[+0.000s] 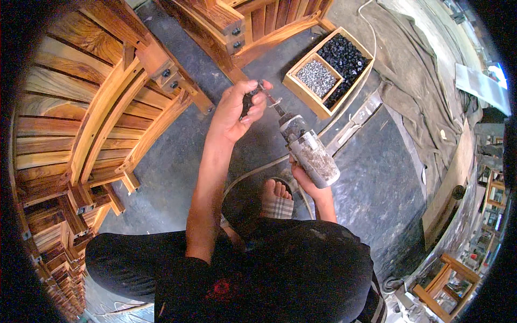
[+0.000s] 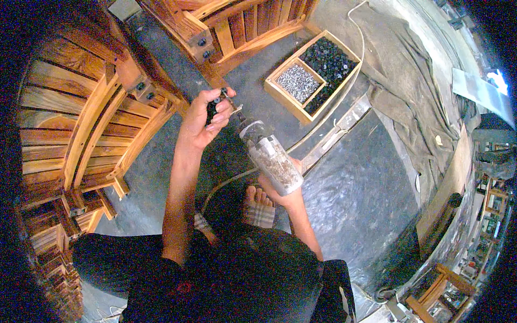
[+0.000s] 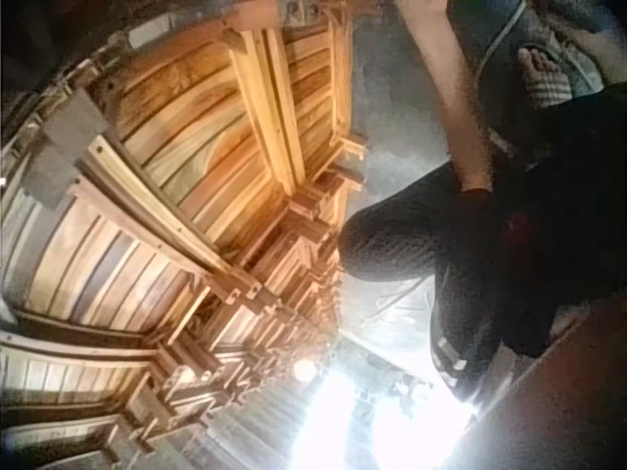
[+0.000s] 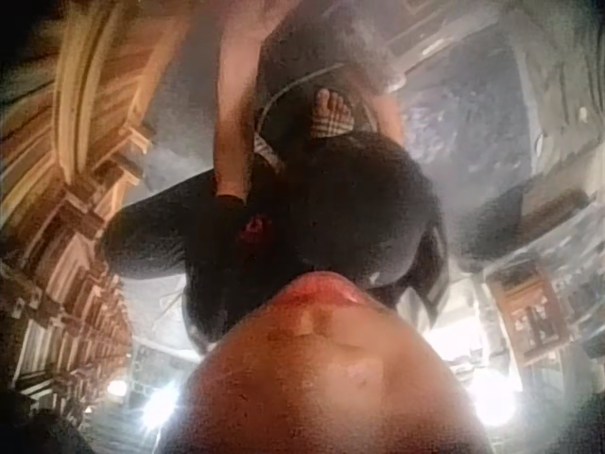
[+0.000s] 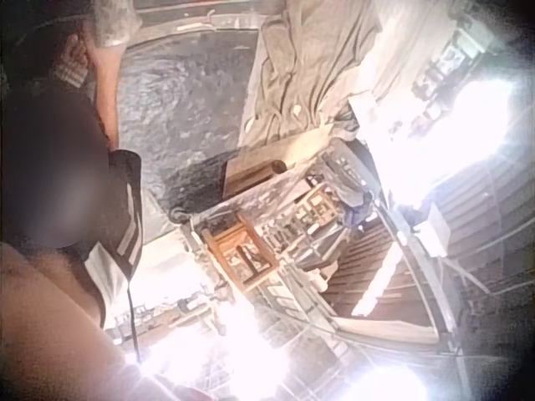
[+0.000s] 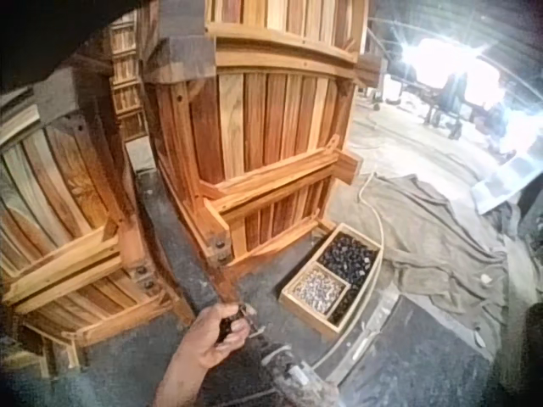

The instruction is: Using a pneumatic screwdriver to secure bolts onto the frame of wooden chairs in a workshop.

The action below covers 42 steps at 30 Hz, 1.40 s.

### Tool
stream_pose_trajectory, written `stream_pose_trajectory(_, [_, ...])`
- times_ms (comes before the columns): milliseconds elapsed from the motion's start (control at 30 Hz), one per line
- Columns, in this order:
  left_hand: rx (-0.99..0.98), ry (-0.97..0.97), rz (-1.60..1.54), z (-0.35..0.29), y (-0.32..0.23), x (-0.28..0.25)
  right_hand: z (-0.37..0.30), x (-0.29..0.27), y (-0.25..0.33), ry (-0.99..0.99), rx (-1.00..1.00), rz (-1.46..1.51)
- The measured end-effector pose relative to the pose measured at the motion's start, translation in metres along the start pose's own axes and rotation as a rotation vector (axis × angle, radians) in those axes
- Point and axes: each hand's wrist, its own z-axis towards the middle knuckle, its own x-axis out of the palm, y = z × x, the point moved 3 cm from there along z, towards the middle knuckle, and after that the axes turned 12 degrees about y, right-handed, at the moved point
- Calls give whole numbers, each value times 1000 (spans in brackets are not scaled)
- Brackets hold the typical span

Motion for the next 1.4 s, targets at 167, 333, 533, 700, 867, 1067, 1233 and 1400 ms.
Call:
stream_pose_trajectory(167, [11, -108, -23, -12, -10, 22, -6, -13, 29, 26, -33, -284])
stream_pose_trajectory(333, [126, -29, -34, -24, -66, 82, 19, -42, 63, 110, 88, -147])
stream_pose_trajectory(533, [170, 132, 92, -23, -153, 143, 79, -85, 146, -79, 77, 117])
stream_pose_trajectory(700, [201, 206, 188, -16, -192, 176, 114, -104, 180, -115, -66, 50])
stream_pose_trajectory(867, [338, 142, 349, -13, -210, 199, 140, -108, 196, -158, -293, -114])
stream_pose_trajectory(1067, [403, 165, 424, 3, -214, 192, 159, -106, 200, -157, -127, 145])
stream_pose_trajectory(1233, [449, 172, 396, 6, -212, 187, 167, -105, 186, -138, -94, 423])
stream_pose_trajectory(1400, [451, 148, 392, 8, -215, 189, 174, -108, 177, -159, -64, 414])
